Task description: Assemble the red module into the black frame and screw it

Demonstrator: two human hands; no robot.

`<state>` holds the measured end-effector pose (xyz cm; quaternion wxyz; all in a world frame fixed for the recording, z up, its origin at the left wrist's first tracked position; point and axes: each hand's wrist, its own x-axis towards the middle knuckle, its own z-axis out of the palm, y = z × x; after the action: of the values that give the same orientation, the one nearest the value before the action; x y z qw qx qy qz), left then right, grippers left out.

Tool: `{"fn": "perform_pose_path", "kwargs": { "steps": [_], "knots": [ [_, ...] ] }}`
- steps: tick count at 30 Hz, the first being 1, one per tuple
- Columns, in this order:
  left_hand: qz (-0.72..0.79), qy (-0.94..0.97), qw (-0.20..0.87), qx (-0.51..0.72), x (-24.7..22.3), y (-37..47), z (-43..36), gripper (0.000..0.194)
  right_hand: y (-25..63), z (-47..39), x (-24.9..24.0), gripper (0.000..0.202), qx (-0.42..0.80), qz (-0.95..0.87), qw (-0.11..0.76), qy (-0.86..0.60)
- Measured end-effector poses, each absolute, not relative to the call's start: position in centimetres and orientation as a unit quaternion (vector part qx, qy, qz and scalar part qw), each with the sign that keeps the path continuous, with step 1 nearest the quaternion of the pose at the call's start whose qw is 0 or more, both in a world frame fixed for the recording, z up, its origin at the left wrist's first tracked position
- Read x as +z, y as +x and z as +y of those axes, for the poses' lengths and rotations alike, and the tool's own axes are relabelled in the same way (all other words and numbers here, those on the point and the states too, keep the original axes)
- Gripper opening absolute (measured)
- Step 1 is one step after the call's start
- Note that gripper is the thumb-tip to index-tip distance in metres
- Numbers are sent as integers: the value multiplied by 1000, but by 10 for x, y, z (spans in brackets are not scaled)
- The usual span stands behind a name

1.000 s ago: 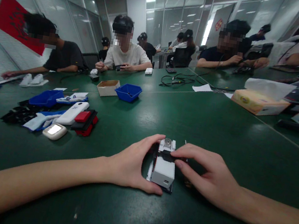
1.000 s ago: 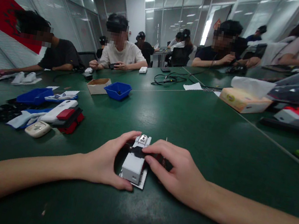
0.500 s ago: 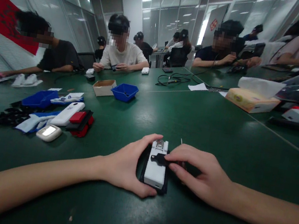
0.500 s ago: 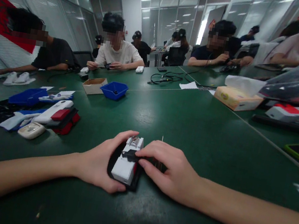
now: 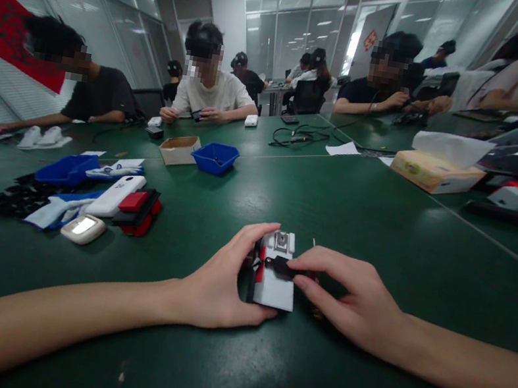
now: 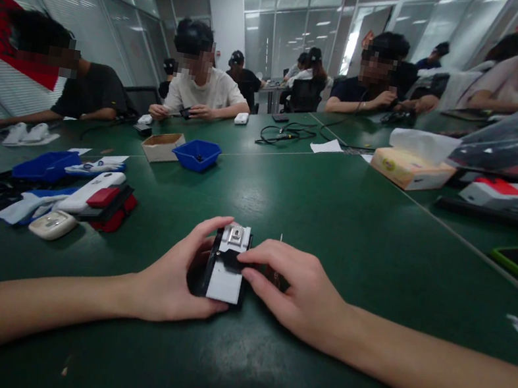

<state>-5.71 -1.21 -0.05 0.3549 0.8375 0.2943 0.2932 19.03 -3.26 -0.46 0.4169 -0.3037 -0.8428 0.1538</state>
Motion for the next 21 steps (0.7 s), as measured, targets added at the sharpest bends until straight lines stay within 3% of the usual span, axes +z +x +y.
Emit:
{"fn": "perform_pose_path", "kwargs": {
  "steps": [8,21],
  "knots": [
    [239,879,284,298,2,-57,-11,94,189,-31,-7,16,144,-843,418,-307],
    [282,862,326,269,7,-59,-12,79,191,-31,-4,22,96,-854,431,-274]
  ]
}}
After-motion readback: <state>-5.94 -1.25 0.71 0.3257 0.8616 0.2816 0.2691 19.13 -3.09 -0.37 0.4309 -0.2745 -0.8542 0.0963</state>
